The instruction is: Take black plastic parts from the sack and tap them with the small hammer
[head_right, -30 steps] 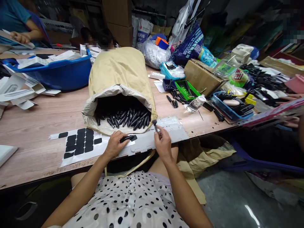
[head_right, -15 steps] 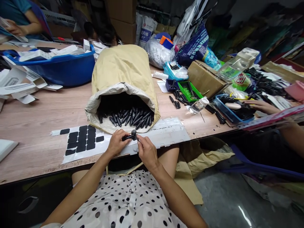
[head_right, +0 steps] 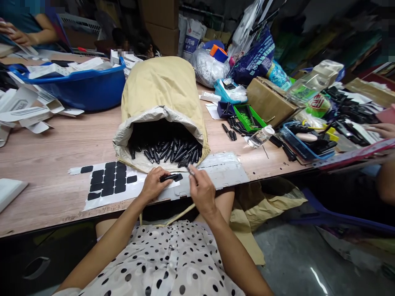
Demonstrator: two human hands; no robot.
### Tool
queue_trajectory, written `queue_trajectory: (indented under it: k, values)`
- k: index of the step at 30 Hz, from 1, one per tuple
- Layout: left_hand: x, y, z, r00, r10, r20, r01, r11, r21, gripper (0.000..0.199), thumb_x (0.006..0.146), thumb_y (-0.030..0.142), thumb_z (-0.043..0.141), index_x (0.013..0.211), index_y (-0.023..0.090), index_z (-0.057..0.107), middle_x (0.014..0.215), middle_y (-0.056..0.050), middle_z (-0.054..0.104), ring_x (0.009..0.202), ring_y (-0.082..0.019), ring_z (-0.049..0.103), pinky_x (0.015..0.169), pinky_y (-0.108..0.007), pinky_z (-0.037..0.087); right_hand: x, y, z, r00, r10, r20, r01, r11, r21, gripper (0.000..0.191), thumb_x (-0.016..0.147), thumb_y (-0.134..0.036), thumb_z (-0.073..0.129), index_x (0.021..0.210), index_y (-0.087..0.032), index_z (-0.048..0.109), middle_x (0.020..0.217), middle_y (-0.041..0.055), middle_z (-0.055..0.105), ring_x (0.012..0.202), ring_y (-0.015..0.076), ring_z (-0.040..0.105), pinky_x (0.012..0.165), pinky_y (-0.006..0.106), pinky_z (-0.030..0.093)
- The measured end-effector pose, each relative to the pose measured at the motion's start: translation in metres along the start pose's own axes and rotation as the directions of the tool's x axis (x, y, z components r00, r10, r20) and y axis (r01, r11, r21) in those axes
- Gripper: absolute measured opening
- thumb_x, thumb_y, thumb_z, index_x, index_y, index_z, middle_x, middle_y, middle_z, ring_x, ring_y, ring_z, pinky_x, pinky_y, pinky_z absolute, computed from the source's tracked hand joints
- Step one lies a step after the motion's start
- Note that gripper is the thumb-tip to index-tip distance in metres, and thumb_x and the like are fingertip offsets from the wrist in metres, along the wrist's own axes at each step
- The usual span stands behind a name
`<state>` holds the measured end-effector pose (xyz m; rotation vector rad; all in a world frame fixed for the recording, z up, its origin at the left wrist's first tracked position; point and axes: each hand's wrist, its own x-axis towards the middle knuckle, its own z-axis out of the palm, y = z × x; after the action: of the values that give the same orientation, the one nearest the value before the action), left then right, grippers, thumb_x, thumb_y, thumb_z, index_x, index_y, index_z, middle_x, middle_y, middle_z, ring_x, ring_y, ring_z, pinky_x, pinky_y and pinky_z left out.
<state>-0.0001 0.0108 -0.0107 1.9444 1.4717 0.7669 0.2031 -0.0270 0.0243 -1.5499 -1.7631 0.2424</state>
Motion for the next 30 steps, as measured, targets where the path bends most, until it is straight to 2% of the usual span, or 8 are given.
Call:
queue_trajectory:
  k: [4, 8, 14, 17, 20, 23, 27, 30]
  values:
    - [-0.002, -0.001, 0.001, 1.0, 0.011, -0.002, -0.011, 1.0, 0.025, 0.01, 0.082, 0.025, 0.067, 0.09, 0.025, 0.072, 0.084, -0.001, 0.063, 0.088, -0.023, 0.057, 0.086, -0.038, 0.047, 0.033, 0.054, -0.016, 0.961, 0.166, -0.223, -0.223, 0.939, -0.263, 0.041, 0.095, -0.026, 0.044, 0.13, -0.022, 0.065, 0.096, 0.0087, 0.062, 0.088, 0.0219, 0.058, 0.077, 0.033, 0.047]
    - [0.0, -0.003, 0.002, 1.0, 0.009, 0.002, -0.009, 0.999, 0.04, 0.01, 0.082, 0.025, 0.065, 0.091, 0.024, 0.071, 0.083, -0.002, 0.063, 0.087, -0.023, 0.057, 0.084, -0.037, 0.047, 0.048, 0.099, -0.008, 0.931, 0.304, -0.201, -0.363, 0.826, -0.432, 0.04, 0.087, -0.017, 0.047, 0.12, -0.019, 0.071, 0.091, 0.009, 0.058, 0.082, 0.0217, 0.052, 0.067, 0.031, 0.039]
    - [-0.01, 0.004, -0.009, 0.998, 0.065, -0.001, -0.065, 0.998, -0.011, 0.011, 0.085, 0.029, 0.063, 0.091, 0.022, 0.069, 0.09, -0.005, 0.068, 0.09, -0.024, 0.06, 0.086, -0.039, 0.049, 0.044, 0.106, 0.01, 0.96, 0.203, -0.196, -0.279, 0.773, -0.569, 0.04, 0.09, -0.015, 0.044, 0.119, -0.019, 0.072, 0.09, 0.0107, 0.056, 0.081, 0.0228, 0.048, 0.066, 0.032, 0.034]
    - [-0.041, 0.017, -0.014, 0.983, 0.123, 0.14, -0.096, 0.978, -0.183, 0.02, 0.09, 0.034, 0.055, 0.1, 0.022, 0.069, 0.094, -0.006, 0.072, 0.087, -0.022, 0.063, 0.079, -0.034, 0.05, 0.044, 0.103, 0.013, 0.964, 0.182, -0.192, -0.262, 0.761, -0.594, 0.04, 0.091, -0.015, 0.043, 0.119, -0.019, 0.071, 0.09, 0.0112, 0.055, 0.083, 0.0241, 0.048, 0.066, 0.032, 0.034]
    - [-0.078, 0.025, -0.007, 0.919, 0.059, 0.39, 0.058, 0.958, -0.282, 0.026, 0.091, 0.039, 0.052, 0.101, 0.022, 0.069, 0.088, -0.004, 0.073, 0.078, -0.019, 0.064, 0.071, -0.031, 0.049, 0.045, 0.104, 0.014, 0.964, 0.18, -0.194, -0.262, 0.752, -0.605, 0.04, 0.091, -0.015, 0.042, 0.12, -0.018, 0.069, 0.091, 0.0118, 0.055, 0.085, 0.025, 0.049, 0.067, 0.033, 0.035]
    - [-0.097, 0.015, 0.012, 0.824, -0.239, 0.514, 0.402, 0.885, -0.233, 0.025, 0.085, 0.042, 0.057, 0.094, 0.021, 0.067, 0.073, 0.0, 0.069, 0.067, -0.018, 0.063, 0.069, -0.03, 0.048, 0.045, 0.104, 0.015, 0.966, 0.168, -0.197, -0.255, 0.751, -0.609, 0.039, 0.09, -0.015, 0.043, 0.12, -0.018, 0.068, 0.091, 0.0119, 0.055, 0.086, 0.0253, 0.048, 0.067, 0.033, 0.035]
    - [-0.089, -0.01, 0.037, 0.567, -0.587, 0.579, 0.765, 0.635, -0.105, 0.035, 0.078, 0.052, 0.062, 0.066, 0.019, 0.064, 0.056, -0.001, 0.063, 0.061, -0.019, 0.062, 0.067, -0.031, 0.047, 0.045, 0.105, 0.015, 0.969, 0.17, -0.182, -0.247, 0.75, -0.613, 0.04, 0.089, -0.015, 0.044, 0.121, -0.018, 0.068, 0.092, 0.012, 0.055, 0.085, 0.0257, 0.049, 0.067, 0.034, 0.036]
    - [-0.081, -0.017, 0.041, 0.518, -0.664, 0.539, 0.796, 0.605, -0.019, 0.037, 0.079, 0.052, 0.061, 0.059, 0.021, 0.062, 0.057, -0.002, 0.066, 0.069, -0.022, 0.065, 0.071, -0.031, 0.047, 0.045, 0.105, 0.015, 0.971, 0.173, -0.168, -0.24, 0.754, -0.612, 0.04, 0.089, -0.015, 0.045, 0.122, -0.018, 0.068, 0.092, 0.0116, 0.055, 0.086, 0.0255, 0.049, 0.067, 0.033, 0.036]
